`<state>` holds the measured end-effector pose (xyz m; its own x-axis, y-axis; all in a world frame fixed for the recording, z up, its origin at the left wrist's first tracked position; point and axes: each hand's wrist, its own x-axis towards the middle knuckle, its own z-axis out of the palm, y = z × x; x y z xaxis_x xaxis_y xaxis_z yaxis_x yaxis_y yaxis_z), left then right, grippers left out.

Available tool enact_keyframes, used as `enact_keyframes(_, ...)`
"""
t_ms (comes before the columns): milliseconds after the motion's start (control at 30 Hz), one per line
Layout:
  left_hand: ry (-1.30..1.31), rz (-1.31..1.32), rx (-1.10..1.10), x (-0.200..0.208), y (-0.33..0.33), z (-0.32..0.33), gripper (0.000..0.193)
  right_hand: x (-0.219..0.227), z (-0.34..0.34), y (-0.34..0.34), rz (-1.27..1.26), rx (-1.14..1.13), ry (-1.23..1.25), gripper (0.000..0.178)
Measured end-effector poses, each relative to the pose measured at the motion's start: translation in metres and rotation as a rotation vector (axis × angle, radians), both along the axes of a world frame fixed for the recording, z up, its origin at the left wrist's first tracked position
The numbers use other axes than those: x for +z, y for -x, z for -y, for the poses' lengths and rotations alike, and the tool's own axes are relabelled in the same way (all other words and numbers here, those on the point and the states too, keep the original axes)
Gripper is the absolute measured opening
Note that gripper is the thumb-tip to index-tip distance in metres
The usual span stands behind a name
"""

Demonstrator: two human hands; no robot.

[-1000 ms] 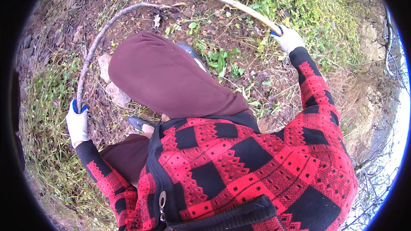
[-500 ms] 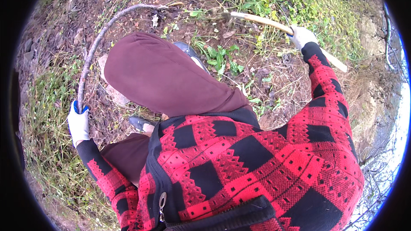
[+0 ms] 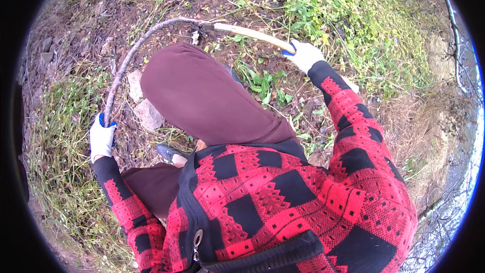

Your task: The person uses two long sticks to pull and move dry branches and debris on the ground. They repeatedly reach, grasp, and drag the branches across the soil and grass, clearing a small area.

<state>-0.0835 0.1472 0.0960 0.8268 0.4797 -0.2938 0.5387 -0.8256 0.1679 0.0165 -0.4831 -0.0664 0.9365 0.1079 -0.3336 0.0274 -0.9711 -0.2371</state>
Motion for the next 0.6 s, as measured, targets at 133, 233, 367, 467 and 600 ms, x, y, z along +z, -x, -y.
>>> enact_keyframes(133,-0.045,-0.029,-0.029,-0.003,-0.001,-0.002,0.046,-0.008,-0.001,-0.020,0.012,0.040,0.204,0.045)
enact_keyframes(233,-0.156,0.061,-0.114,0.002,-0.002,-0.002,0.055,-0.002,0.055,-0.016,0.134,-0.106,0.248,0.035)
enact_keyframes(367,-0.180,0.188,-0.153,-0.002,-0.018,0.000,0.052,-0.003,0.121,-0.026,0.194,-0.400,0.247,0.043)
enact_keyframes(467,-0.104,0.149,-0.118,-0.009,-0.034,-0.008,0.046,0.007,0.132,-0.043,0.187,-0.485,0.100,0.043)
enact_keyframes(600,-0.033,0.282,-0.126,-0.024,-0.041,-0.019,0.042,0.039,0.080,-0.077,-0.018,-0.736,-0.612,0.027)
